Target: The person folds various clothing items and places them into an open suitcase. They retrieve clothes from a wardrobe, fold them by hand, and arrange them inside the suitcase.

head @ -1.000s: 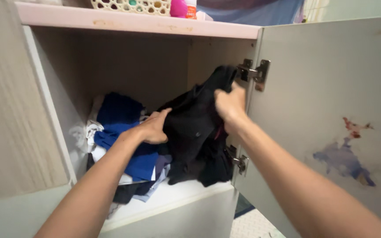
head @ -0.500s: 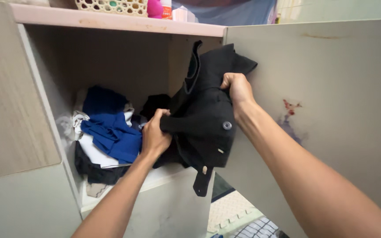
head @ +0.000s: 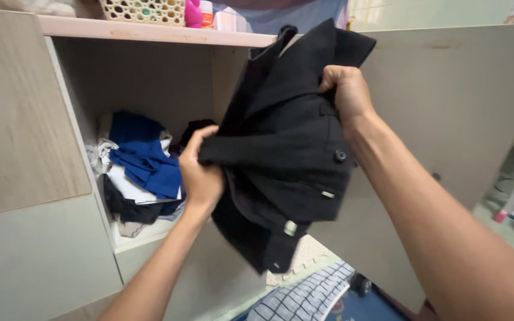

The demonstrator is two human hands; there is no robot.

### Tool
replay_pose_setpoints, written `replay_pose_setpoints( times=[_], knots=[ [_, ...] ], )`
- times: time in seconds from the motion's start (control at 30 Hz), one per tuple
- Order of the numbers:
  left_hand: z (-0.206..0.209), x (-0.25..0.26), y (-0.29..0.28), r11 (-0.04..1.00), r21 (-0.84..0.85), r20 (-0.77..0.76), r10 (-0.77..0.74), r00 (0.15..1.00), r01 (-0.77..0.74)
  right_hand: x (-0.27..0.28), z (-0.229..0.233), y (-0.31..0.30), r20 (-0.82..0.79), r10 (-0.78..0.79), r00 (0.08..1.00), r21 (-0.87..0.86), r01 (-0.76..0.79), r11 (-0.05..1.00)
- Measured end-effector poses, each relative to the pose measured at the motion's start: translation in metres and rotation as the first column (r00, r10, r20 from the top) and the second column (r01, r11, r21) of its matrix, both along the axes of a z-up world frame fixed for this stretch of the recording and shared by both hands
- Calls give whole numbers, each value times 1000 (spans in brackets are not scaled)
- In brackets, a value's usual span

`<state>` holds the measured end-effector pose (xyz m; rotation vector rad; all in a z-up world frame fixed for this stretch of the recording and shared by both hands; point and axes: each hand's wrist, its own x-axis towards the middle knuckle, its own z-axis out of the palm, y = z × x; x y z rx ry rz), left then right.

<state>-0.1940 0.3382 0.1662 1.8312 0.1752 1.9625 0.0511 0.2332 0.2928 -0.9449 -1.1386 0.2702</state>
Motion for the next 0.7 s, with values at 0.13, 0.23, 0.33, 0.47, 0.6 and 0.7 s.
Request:
replay_pose_setpoints(
  times=[0.13, 0.23, 0.33, 0.47, 0.6, 0.7],
  knots=[
    [-36, -5, -44, 975, -79, -76, -213, 974, 207, -8, -4, -40, 17, -81, 997, -112, 83, 990],
    [-56, 4, -69, 969, -152, -131, -213, 968, 193, -11, -11, -61, 96, -162, 982, -169, 176, 970],
    [-65, 4, -85, 925, -223, -244, -359, 901, 308, -5, -16, -82, 203, -179, 963, -156, 212, 965],
    [-60, -9, -94, 841, -288, -485, -541, 687, 458, 8, -21, -114, 245, -206, 947, -209, 259, 943],
    [-43, 0, -111, 851, -267, -427, -525, 736, 452, 19, -32, -140, 240, -210, 948, -261, 271, 926],
    [-24, 18, -135, 955, 0, -457, -263, 850, 295, 27, -40, -160, 195, -183, 964, -315, 238, 919]
  ],
)
